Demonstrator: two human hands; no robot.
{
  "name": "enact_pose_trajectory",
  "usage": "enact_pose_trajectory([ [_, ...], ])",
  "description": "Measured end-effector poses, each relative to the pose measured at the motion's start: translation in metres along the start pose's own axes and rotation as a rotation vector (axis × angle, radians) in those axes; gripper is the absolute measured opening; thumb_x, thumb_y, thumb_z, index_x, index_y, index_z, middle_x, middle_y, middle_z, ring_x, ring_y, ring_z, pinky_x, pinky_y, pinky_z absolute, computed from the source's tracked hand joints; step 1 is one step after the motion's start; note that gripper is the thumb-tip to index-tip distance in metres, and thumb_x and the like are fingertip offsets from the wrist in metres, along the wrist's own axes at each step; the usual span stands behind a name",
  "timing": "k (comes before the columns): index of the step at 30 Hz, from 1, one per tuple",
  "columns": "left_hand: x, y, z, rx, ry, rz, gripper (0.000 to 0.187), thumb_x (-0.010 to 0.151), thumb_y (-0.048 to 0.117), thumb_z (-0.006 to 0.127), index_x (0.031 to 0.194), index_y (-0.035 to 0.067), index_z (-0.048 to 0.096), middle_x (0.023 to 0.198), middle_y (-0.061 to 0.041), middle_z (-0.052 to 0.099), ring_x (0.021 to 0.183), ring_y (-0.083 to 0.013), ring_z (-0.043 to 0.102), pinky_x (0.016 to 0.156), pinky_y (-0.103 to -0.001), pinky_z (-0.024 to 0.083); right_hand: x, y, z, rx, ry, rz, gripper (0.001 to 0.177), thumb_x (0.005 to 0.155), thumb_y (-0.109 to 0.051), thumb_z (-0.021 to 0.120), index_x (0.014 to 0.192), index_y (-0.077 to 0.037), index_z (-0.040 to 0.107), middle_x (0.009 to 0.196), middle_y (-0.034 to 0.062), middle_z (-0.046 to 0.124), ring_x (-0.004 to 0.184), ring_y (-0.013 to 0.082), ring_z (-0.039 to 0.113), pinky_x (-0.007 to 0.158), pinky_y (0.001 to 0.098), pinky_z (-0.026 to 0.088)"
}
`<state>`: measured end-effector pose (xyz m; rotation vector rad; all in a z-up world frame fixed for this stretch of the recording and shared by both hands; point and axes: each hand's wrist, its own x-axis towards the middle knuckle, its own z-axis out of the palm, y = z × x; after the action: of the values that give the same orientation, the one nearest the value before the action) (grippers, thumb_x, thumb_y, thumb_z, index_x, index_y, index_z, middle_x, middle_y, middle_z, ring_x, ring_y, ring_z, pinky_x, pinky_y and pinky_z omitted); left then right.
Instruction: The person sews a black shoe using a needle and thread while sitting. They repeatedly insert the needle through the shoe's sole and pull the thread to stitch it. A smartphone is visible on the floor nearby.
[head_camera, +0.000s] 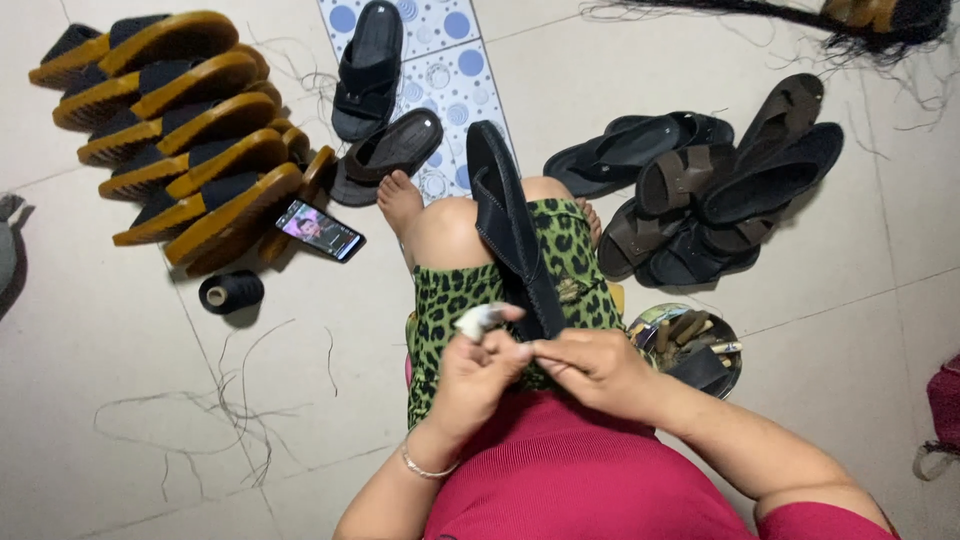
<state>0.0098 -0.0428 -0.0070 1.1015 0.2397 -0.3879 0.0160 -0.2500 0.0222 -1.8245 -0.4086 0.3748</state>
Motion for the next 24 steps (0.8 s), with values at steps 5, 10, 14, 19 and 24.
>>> enact_pose_trajectory([
  [5, 0.001, -0.012, -0.019, 0.145, 0.035, -0.034, 0.023, 0.1, 0.012, 0.066, 0.119, 0.0, 0.07, 0.062, 0.007, 0.055, 0.059, -0.0022, 0.046, 0.057, -0.018, 0.039, -0.009, 0.043, -0.022, -1.05, 0.216, 0.123, 0.016, 0.091, -0.016, 0.068, 0.077, -0.012, 0.074, 0.058, 0.0042, 0.058, 0.056, 0.0228, 0.062, 0.054, 0.0384, 0.048],
  [10, -0.013, -0.006, -0.058, 0.776, -0.385, -0.25, 0.037, 0.1, 0.035, 0.066, 0.08, 0.006, 0.057, 0.064, -0.011, 0.058, 0.063, -0.0174, 0.051, 0.065, -0.039, 0.044, -0.055, 0.138, -0.192, -0.886, 0.662, 0.091, 0.008, 0.117, 0.007, 0.075, 0.125, 0.007, 0.077, 0.102, 0.0181, 0.067, 0.093, 0.0329, 0.065, 0.083, 0.0406, 0.053],
  [14, 0.001, 0.007, -0.045, 0.258, -0.511, 0.108, 0.024, 0.108, 0.022, 0.055, 0.107, 0.004, 0.071, 0.109, -0.007, 0.068, 0.11, -0.0222, 0.064, 0.104, -0.037, 0.054, -0.014, 0.047, -0.12, -0.672, 0.419, 0.107, 0.024, 0.111, 0.011, 0.067, 0.135, 0.005, 0.067, 0.129, 0.0221, 0.063, 0.123, 0.0384, 0.057, 0.109, 0.0489, 0.045],
  [19, 0.033, 0.043, -0.024, -0.404, -0.232, 0.213, 0.031, 0.103, 0.033, 0.063, 0.113, 0.006, 0.075, 0.147, -0.021, 0.054, 0.135, -0.041, 0.055, 0.111, -0.059, 0.047, -0.009, 0.03, -0.05, -0.372, -0.064, 0.225, 0.035, 0.09, -0.02, 0.074, 0.123, -0.008, 0.076, 0.113, 0.0212, 0.075, 0.095, 0.0355, 0.071, 0.077, 0.0455, 0.058],
  [24, 0.053, 0.017, -0.095, -0.702, -0.086, 0.181, 0.05, 0.109, 0.049, 0.035, 0.13, 0.018, 0.067, 0.125, -0.012, 0.072, 0.121, -0.0324, 0.068, 0.12, -0.064, 0.041, 0.01, 0.011, -0.044, -0.074, -0.036, 0.102, 0.014, 0.094, -0.014, 0.068, 0.096, -0.008, 0.081, 0.094, 0.0111, 0.072, 0.082, 0.0246, 0.071, 0.071, 0.0332, 0.058],
])
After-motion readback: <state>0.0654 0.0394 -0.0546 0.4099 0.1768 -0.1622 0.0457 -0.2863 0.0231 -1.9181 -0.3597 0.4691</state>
